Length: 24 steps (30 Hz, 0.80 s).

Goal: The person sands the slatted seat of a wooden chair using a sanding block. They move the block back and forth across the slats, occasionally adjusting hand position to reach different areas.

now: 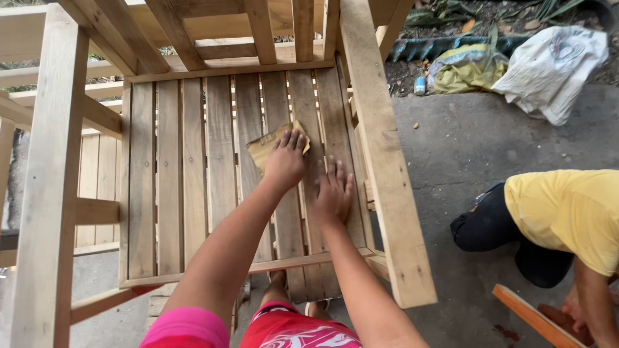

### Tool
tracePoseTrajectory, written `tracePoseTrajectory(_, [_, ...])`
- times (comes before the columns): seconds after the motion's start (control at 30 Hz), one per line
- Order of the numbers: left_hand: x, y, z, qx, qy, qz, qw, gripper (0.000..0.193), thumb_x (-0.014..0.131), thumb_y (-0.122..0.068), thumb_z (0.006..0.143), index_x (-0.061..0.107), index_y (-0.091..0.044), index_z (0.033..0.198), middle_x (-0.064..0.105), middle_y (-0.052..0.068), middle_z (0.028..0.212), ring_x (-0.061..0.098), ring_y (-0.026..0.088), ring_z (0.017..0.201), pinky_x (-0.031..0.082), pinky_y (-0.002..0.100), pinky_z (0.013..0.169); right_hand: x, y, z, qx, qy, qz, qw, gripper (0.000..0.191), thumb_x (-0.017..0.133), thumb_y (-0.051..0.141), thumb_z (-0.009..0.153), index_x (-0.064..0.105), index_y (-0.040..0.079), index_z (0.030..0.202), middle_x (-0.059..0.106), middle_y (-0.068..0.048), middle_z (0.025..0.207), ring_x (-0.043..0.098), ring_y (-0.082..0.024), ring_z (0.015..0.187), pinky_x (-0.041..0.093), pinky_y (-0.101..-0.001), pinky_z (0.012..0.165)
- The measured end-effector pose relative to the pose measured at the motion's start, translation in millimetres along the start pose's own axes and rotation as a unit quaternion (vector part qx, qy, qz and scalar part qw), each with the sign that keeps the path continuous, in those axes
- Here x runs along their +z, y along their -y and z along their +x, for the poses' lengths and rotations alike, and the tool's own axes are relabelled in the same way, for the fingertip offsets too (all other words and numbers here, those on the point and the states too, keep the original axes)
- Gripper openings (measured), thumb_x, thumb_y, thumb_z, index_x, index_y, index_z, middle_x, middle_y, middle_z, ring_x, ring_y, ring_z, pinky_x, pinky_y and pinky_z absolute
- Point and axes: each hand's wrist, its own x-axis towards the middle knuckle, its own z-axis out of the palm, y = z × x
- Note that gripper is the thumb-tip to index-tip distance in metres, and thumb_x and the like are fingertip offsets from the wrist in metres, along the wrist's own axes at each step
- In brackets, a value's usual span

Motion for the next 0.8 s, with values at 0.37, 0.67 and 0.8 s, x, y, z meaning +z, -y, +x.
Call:
tracePoseTrajectory(0.37, [-42,48,76,0.003,-0.027,-0.020,0.999,0.080,0.044,-0.059,0.098,0.030,-0.009,0.159,0.029,0.014,0.166,0.022,0.033,0.154,0.016,0.049,0.123,9,19,34,0.056,-0.014,-0.061,0.996,0.055,0.043,0.031,0.103,0.041,0.019,0.157,0.028,-0.001,0.169,0.019,-0.027,0.157,0.005,-0.0557,0.124])
tracePoseTrajectory(0.67, [-32,53,112,-0.024,-0.076,-0.053,0.995,0.074,0.045,-0.052,0.102,0.039,0.000,0.154,0.031,0.019,0.166,0.026,0.036,0.155,0.018,0.047,0.126,33,22,124,-0.043,-0.024,-0.064,0.997,0.058,0.030,0.038,0.110,0.037,0.008,0.160,0.027,-0.009,0.168,0.014,-0.039,0.155,0.006,-0.0567,0.124])
tracePoseTrajectory(0.8, [-15,47,76,0.026,-0.086,-0.038,0.995,0.066,0.042,-0.042,0.101,0.043,0.004,0.150,0.037,0.023,0.160,0.030,0.038,0.150,0.021,0.049,0.123,36,23,152,-0.042,0.013,-0.061,0.997,0.059,0.029,0.038,0.105,0.038,0.014,0.158,0.030,-0.008,0.167,0.017,-0.034,0.156,0.007,-0.0553,0.125])
